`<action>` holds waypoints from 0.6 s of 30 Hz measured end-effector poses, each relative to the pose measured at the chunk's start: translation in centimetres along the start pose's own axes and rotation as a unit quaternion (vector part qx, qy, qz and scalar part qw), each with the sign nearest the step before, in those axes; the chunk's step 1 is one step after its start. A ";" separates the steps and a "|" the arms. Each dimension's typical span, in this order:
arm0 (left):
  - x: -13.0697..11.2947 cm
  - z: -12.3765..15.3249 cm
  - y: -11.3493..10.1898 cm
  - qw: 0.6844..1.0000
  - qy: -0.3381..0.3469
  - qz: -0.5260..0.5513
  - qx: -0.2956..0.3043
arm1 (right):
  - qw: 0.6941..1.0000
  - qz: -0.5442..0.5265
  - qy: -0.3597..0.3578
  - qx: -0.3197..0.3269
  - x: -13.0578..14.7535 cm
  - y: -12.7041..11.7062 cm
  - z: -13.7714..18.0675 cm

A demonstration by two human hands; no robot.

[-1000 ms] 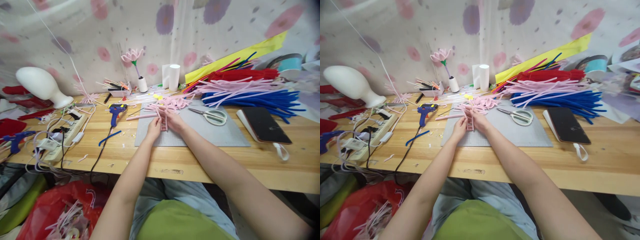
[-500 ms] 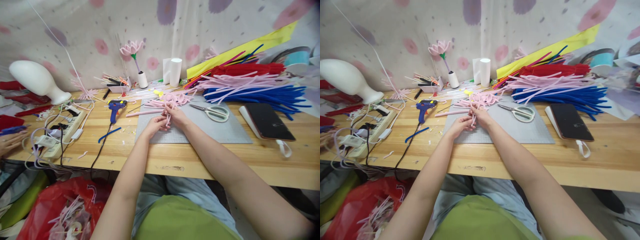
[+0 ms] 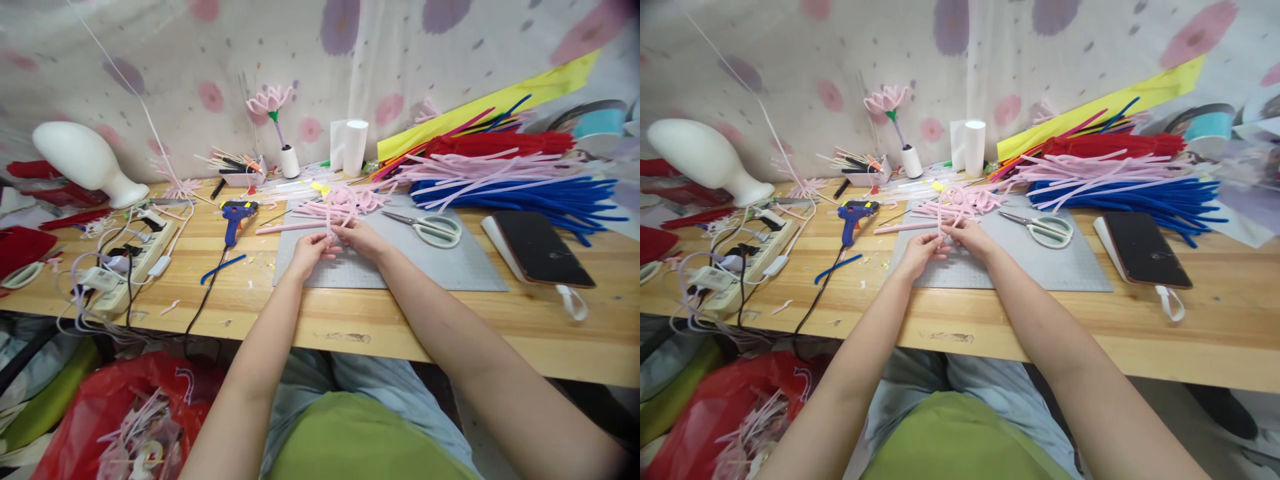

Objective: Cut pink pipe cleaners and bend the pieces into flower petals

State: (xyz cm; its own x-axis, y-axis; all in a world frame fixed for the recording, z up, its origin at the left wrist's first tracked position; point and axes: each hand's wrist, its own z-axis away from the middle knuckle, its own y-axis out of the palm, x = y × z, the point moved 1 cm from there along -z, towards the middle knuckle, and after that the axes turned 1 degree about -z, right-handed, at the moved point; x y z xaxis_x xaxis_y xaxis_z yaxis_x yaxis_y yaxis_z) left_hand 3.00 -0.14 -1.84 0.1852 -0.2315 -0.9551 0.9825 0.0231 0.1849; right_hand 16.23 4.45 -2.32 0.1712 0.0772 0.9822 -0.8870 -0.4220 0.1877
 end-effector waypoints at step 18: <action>0.2 0.0 -0.2 0.999 0.006 -0.044 0.031 | 0.995 0.080 -0.050 -0.028 0.3 0.2 0.5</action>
State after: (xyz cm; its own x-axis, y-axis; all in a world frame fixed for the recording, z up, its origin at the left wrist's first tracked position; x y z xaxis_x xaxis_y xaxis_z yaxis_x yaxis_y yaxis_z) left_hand 2.80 -0.17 -2.12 0.0985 -0.2191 -0.9707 0.9918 -0.0578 0.1137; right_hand 16.27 3.96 -2.00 0.0650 -0.0786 0.9948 -0.9286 -0.3697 0.0315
